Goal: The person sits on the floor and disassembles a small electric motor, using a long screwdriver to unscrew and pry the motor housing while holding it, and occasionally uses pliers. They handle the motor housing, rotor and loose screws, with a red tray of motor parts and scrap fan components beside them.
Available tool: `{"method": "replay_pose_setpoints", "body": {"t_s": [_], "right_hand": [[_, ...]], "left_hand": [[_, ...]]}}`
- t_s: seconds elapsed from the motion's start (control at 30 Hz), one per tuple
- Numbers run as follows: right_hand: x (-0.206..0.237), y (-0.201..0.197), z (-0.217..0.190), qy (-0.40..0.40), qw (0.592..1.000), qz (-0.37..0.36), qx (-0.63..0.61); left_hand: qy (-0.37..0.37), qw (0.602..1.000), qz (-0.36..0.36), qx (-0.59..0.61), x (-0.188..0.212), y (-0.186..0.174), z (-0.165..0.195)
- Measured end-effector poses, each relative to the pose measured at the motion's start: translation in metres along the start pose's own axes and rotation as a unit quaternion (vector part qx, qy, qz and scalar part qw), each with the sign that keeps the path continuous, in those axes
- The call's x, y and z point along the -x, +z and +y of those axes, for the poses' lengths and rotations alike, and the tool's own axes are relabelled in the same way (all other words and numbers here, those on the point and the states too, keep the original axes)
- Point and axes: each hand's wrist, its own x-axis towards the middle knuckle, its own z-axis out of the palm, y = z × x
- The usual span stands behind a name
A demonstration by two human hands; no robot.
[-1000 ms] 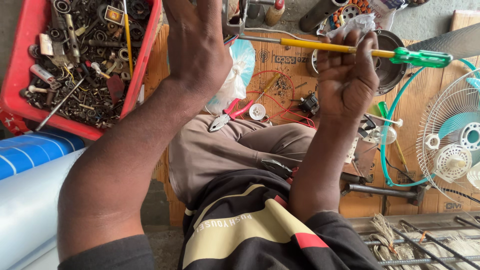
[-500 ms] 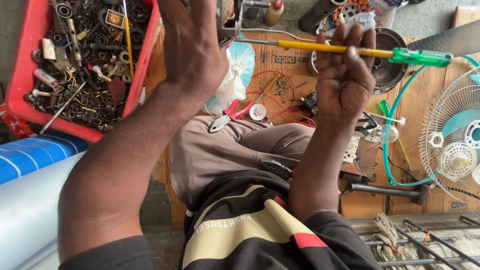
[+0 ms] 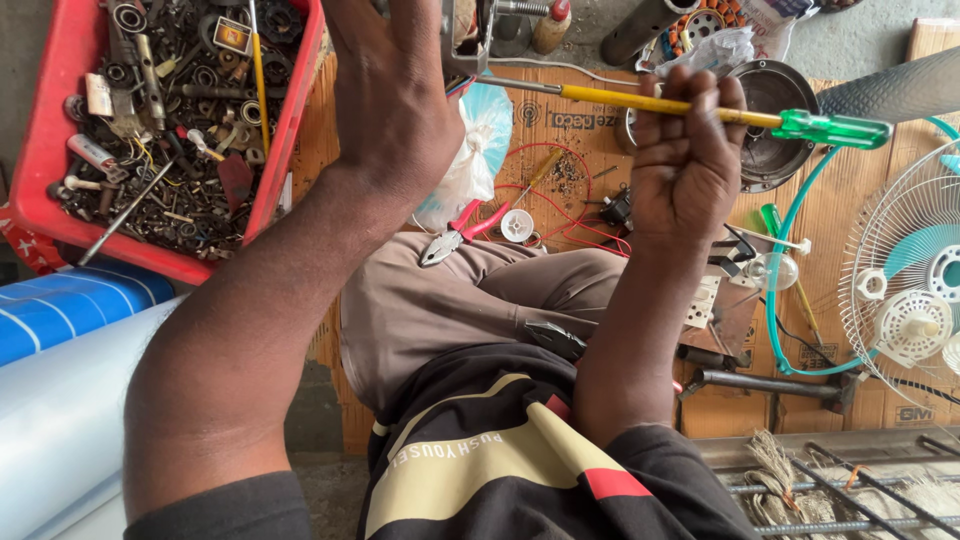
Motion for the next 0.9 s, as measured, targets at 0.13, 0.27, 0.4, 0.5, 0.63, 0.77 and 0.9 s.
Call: {"method": "replay_pose_setpoints", "body": {"t_s": [0.13,0.27,0.4,0.5,0.63,0.77,0.9], "right_hand": [[0.0,-0.001,-0.001,0.016,0.999,0.002,0.051],[0.002,0.002,-0.002,-0.009,0.996,0.015,0.084],[0.003,0.012,-0.002,-0.014,0.998,0.002,0.055],[0.003,0.017,-0.001,0.003,0.998,0.063,0.019],[0.003,0.013,0.001,0.008,0.998,0.026,0.058],[0.002,0.007,0.005,-0.04,0.996,-0.011,0.083],[0.005,0.01,0.012,-0.044,0.999,0.001,0.023]], "left_hand": [[-0.004,1.0,-0.001,0.0,0.0,0.0,0.001],[-0.013,1.0,-0.006,-0.003,0.003,0.0,0.0],[0.009,1.0,0.005,-0.024,0.002,0.0,-0.003],[0.0,1.0,-0.005,-0.002,0.003,-0.002,-0.003],[-0.002,1.0,0.0,0.003,0.003,-0.007,0.001],[-0.031,0.998,-0.034,0.034,-0.001,-0.018,0.007],[-0.013,0.998,-0.059,0.032,-0.006,-0.03,0.011]]}}
